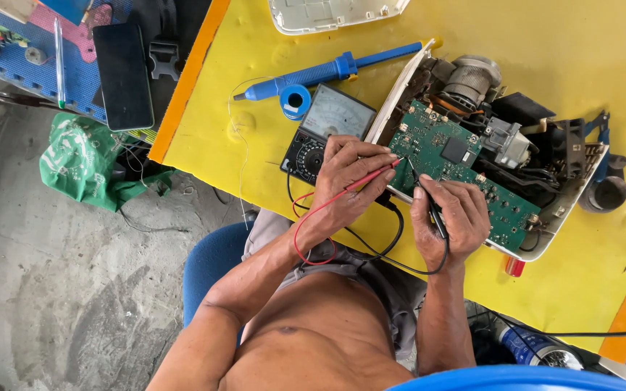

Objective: The person works on a disassembled electronic device placed on a yellow table, using a multimeter to test components on the circuit board. They manipulate the multimeter probes and wires while seated, focusing on the internal electronics.

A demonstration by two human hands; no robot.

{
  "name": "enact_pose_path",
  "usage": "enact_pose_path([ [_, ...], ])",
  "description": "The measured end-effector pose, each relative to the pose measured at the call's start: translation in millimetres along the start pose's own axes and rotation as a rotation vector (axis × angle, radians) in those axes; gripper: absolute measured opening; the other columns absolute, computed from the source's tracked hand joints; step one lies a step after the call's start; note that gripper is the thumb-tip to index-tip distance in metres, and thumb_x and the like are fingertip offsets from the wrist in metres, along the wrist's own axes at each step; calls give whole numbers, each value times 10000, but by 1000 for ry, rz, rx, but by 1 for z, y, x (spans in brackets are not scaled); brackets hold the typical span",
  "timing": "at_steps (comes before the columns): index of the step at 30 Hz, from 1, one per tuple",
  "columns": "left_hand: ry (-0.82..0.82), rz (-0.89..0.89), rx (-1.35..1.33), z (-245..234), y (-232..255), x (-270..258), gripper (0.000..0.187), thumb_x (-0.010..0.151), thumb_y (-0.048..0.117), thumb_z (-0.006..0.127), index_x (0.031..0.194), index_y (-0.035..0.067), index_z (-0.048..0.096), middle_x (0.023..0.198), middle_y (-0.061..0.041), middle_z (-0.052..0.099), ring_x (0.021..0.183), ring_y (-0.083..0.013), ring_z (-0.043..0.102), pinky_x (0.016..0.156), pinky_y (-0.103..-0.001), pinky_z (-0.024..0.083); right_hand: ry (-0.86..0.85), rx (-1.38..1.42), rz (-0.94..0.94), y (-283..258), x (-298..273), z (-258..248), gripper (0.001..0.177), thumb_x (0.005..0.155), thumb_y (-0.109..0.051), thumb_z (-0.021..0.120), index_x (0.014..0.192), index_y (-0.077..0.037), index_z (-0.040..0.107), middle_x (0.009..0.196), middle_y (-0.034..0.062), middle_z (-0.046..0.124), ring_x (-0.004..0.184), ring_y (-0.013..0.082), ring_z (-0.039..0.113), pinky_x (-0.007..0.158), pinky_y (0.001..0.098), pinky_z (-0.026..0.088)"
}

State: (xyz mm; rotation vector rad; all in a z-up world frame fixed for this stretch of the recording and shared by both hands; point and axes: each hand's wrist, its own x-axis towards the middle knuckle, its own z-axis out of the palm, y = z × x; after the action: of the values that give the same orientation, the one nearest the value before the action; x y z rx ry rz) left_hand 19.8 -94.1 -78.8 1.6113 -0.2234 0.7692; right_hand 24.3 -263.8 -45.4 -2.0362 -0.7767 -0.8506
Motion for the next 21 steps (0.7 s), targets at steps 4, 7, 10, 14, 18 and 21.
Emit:
enact_pose_path([
  [4,8,-6,3,-1,2,1,201,983,169,764,1182,156,782,1159,-27,734,1049,-232,582,940,-326,480,-5,2,3,-2,1,0,106,993,-43,752,999,55,792,871,169,743,730,336,679,727,412,543],
  [7,6,9,7,-1,0,1,209,981,179,770,1189,168,783,1158,-20,737,1050,-232,588,930,-315,478,-2,6,-3,-2,1,0,99,983,-36,756,988,55,795,865,159,742,715,318,667,718,395,539],
  [10,0,3,4,-1,-1,1,189,968,172,780,1157,164,787,1145,-25,739,1036,-235,590,927,-325,486,-9,-8,-18,1,0,0,88,976,-28,760,972,55,790,859,155,741,706,316,664,718,397,540],
  [14,1,-2,10,-1,0,1,196,970,175,778,1166,166,788,1150,-22,739,1042,-233,591,929,-320,484,-8,-6,-19,2,0,0,97,982,-34,757,980,55,794,864,156,741,712,315,666,718,393,538],
  [18,-6,0,5,-2,-1,1,208,983,178,768,1190,168,783,1158,-27,735,1050,-235,591,930,-319,479,-7,1,-18,1,1,1,100,984,-31,753,989,60,794,868,160,740,716,316,664,717,394,540],
  [21,-10,9,10,-2,-2,1,208,983,187,769,1190,170,784,1157,-27,735,1042,-238,592,931,-320,482,-5,1,-20,1,1,0,100,985,-29,752,988,63,792,867,162,739,715,318,665,719,394,542],
])
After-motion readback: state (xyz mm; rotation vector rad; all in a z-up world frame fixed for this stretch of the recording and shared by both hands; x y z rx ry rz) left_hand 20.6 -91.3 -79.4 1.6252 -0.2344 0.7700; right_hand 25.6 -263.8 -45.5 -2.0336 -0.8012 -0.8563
